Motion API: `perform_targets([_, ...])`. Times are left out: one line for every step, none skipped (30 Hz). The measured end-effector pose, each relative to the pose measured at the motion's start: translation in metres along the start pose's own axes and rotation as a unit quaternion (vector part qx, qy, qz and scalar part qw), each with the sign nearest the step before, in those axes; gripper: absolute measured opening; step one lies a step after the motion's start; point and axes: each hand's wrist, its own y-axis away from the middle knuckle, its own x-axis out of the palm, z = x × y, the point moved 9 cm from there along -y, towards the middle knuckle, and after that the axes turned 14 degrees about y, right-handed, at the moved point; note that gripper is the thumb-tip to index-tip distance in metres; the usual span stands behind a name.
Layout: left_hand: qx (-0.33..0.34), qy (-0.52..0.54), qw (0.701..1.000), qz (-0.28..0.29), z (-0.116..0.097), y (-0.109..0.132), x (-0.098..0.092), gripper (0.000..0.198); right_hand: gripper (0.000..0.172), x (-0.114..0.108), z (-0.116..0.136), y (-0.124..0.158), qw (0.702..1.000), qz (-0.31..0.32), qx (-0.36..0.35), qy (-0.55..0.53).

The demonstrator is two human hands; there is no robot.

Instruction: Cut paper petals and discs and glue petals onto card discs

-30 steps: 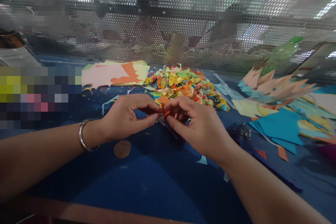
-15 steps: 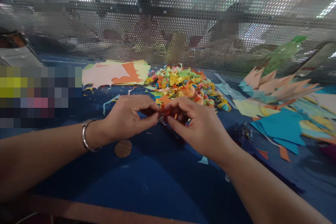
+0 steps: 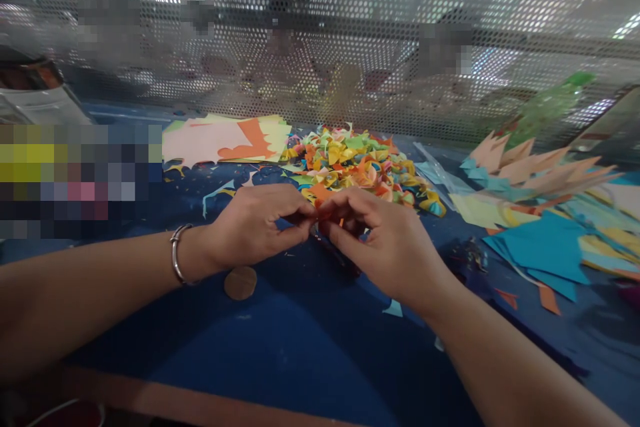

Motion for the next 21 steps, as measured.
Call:
perform_targets([0.001, 0.002, 1.0, 0.001, 0.0, 0.0, 0.0, 0.008, 0.014, 0.0, 0.0, 0.0, 1.0, -0.001, -0.001, 0.0])
perform_targets([0.0, 0.002, 1.0, 0.004, 0.0, 0.0, 0.0, 0.008, 0.014, -0.001, 0.001, -0.001, 1.0, -0.002, -0.002, -0.001])
perform_targets([-0.004, 0.0, 1.0, 0.006, 0.001, 0.0, 0.0, 0.008, 0.014, -0.001, 0.001, -0.001, 1.0, -0.002, -0.002, -0.003])
perform_targets([-0.007, -0.002, 1.0, 0.009, 0.001, 0.0, 0.0, 0.008, 0.014, -0.001, 0.0, -0.001, 1.0, -0.002, -0.002, -0.006])
perform_targets([-0.009, -0.005, 1.0, 0.012, 0.002, 0.0, 0.001, 0.007, 0.014, -0.001, 0.0, -0.001, 1.0, -0.001, -0.001, -0.007])
perform_targets([-0.008, -0.008, 1.0, 0.013, 0.002, 0.0, 0.001, 0.006, 0.015, -0.001, 0.0, -0.001, 1.0, 0.0, 0.0, -0.008])
perform_targets([-0.007, -0.011, 1.0, 0.013, 0.001, 0.0, 0.002, 0.005, 0.015, -0.001, -0.001, -0.001, 1.0, 0.0, 0.002, -0.006])
perform_targets([-0.002, -0.016, 1.0, 0.013, 0.0, 0.0, 0.002, 0.005, 0.014, -0.001, -0.001, -0.001, 1.0, 0.001, 0.003, -0.004])
perform_targets([0.005, -0.02, 1.0, 0.011, -0.001, 0.0, 0.002, 0.005, 0.013, -0.001, 0.0, -0.001, 1.0, -0.001, 0.003, -0.002])
perform_targets([0.012, -0.025, 1.0, 0.01, -0.003, 0.0, 0.002, 0.005, 0.013, -0.001, -0.001, -0.001, 1.0, 0.001, 0.006, 0.0])
perform_targets([0.019, -0.03, 0.999, 0.009, -0.004, 0.0, 0.002, 0.006, 0.012, -0.002, 0.0, 0.0, 1.0, -0.001, 0.006, -0.003])
perform_targets([0.026, -0.035, 0.999, 0.008, -0.006, 0.0, 0.002, 0.006, 0.012, -0.001, 0.0, 0.0, 1.0, 0.001, 0.007, -0.008])
perform_targets([0.033, -0.039, 0.999, 0.007, -0.008, 0.0, 0.002, 0.007, 0.012, -0.001, 0.001, 0.0, 1.0, 0.003, 0.007, -0.014])
perform_targets([0.038, -0.043, 0.998, 0.006, -0.009, 0.0, 0.002, 0.007, 0.013, -0.001, 0.001, 0.0, 1.0, 0.004, 0.008, -0.02])
perform_targets([0.04, -0.045, 0.998, 0.006, -0.009, 0.0, 0.002, 0.007, 0.013, -0.001, 0.001, 0.0, 1.0, 0.003, 0.008, -0.023])
perform_targets([0.039, -0.045, 0.998, 0.004, -0.009, 0.0, 0.002, 0.008, 0.014, -0.001, 0.001, 0.0, 1.0, 0.001, 0.006, -0.025])
perform_targets([0.037, -0.042, 0.998, 0.0, -0.009, 0.0, 0.001, 0.007, 0.013, -0.001, 0.001, 0.0, 1.0, -0.003, 0.005, -0.023])
perform_targets([0.031, -0.038, 0.999, -0.005, -0.008, 0.0, 0.0, 0.007, 0.013, -0.001, 0.001, 0.0, 1.0, -0.004, 0.005, -0.019])
perform_targets([0.024, -0.035, 0.999, -0.008, -0.007, 0.0, 0.0, 0.008, 0.012, -0.001, 0.001, 0.0, 1.0, -0.008, 0.003, -0.014])
perform_targets([0.014, -0.032, 0.999, -0.011, -0.005, 0.0, -0.001, 0.008, 0.011, -0.001, 0.0, 0.0, 1.0, -0.007, 0.002, -0.01])
perform_targets([0.003, -0.029, 0.999, -0.013, -0.003, 0.0, -0.001, 0.009, 0.011, -0.001, 0.0, 0.0, 1.0, -0.007, 0.001, -0.007])
